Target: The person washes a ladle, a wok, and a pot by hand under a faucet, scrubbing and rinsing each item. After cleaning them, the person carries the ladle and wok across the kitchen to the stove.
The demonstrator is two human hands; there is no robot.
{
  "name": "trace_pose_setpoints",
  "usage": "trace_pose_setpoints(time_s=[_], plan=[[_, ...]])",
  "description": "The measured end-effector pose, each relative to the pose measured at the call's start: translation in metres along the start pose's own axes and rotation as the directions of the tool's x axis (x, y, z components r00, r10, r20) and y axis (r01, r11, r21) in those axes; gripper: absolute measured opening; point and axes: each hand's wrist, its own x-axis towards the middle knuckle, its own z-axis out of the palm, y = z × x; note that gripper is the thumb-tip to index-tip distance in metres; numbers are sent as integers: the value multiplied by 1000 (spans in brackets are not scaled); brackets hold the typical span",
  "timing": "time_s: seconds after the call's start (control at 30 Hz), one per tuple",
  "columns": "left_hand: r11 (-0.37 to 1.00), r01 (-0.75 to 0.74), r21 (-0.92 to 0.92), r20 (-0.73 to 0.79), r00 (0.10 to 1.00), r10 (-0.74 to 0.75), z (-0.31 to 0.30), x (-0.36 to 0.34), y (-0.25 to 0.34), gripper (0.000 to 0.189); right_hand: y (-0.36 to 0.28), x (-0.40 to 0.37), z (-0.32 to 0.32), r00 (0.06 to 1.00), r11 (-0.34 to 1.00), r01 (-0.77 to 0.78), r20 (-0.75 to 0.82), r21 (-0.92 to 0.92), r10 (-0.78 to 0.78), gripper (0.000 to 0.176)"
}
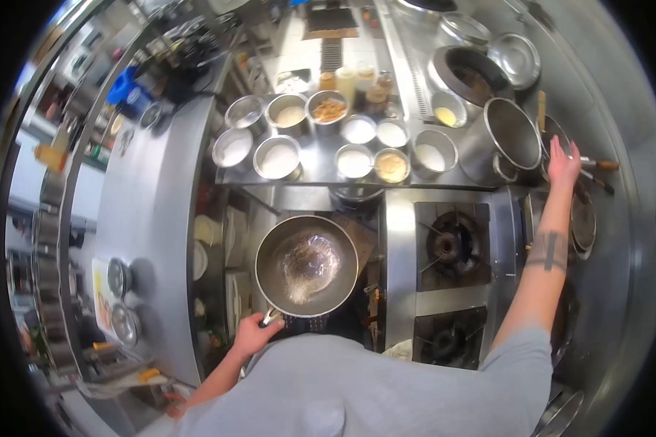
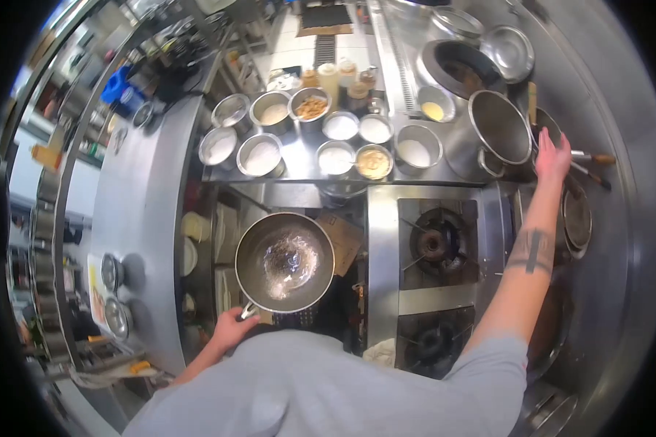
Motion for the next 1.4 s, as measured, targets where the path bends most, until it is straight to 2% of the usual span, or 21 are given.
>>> trace_pose_setpoints(time_s=[0.07,0.13,0.2,0.33,0.4,0.53,0.6,0.67,0.7,0.73,0.8,0.83,0.87,0.93,0.97,1.03,1.13,1.17,1.23,1.33,1.4], plan=[[998,-37,51,-10,999,37,-5,-6,-13,52,25,-73,14,997,994,6,-76,-107,-14,43],[998,-4,63,-4,1000,5,-3,-5,-37,49,40,-139,-10,991,925,-70,83,-372,109,37],[997,-29,70,10,1000,28,-1,-2,-65,45,62,-217,-39,949,888,-199,144,-415,280,31],[985,-68,156,23,998,65,-1,-2,-117,41,113,-431,-75,878,642,-429,-128,-635,461,27],[989,-77,130,56,996,70,-2,-3,-150,37,126,-538,-110,868,481,-423,-192,-768,457,28],[960,-191,206,60,981,183,8,-11,-215,34,134,-717,-183,790,198,-485,-330,-852,517,23],[946,-239,217,98,970,223,14,-23,-234,34,137,-788,-198,762,153,-511,-363,-846,537,22],[942,-267,204,118,962,247,18,-34,-242,35,151,-848,-199,776,209,-493,-318,-845,545,24],[939,-288,188,148,954,263,16,-48,-234,36,159,-870,-186,729,172,-506,-313,-845,608,25],[936,-308,170,177,944,279,16,-61,-224,37,167,-888,-165,679,133,-513,-307,-848,667,27],[924,-383,3,234,898,372,28,-70,-217,37,187,-911,-131,565,145,-383,-107,-912,818,32],[912,-391,-127,264,873,411,34,-77,-207,36,200,-918,-114,516,166,-269,3,-949,857,38],[905,-405,-126,263,866,424,34,-91,-188,36,210,-920,-98,447,189,-151,104,-970,889,45],[818,-497,-291,261,781,568,33,-122,-145,35,228,-928,-69,464,365,-339,183,-867,867,59],[750,-577,-323,216,727,652,47,-120,-137,36,232,-928,-61,471,373,-329,192,-868,861,59],[603,-719,-346,129,600,790,59,-130,-109,38,236,-923,-44,629,606,-428,260,-671,733,64],[526,-723,-449,157,515,843,47,-149,-53,34,218,-905,-4,760,752,-504,197,-424,620,62],[517,-731,-445,147,510,848,40,-150,-34,34,210,-892,4,724,752,-546,243,-370,645,61],[549,-712,-437,282,471,836,24,-150,-1,33,190,-870,35,789,791,-518,175,-327,589,53],[508,-743,-435,196,472,859,3,-138,23,32,168,-800,49,796,819,-517,212,-249,567,33],[578,-763,-291,141,563,814,17,-85,10,33,157,-739,65,802,820,-536,182,-200,568,31]])
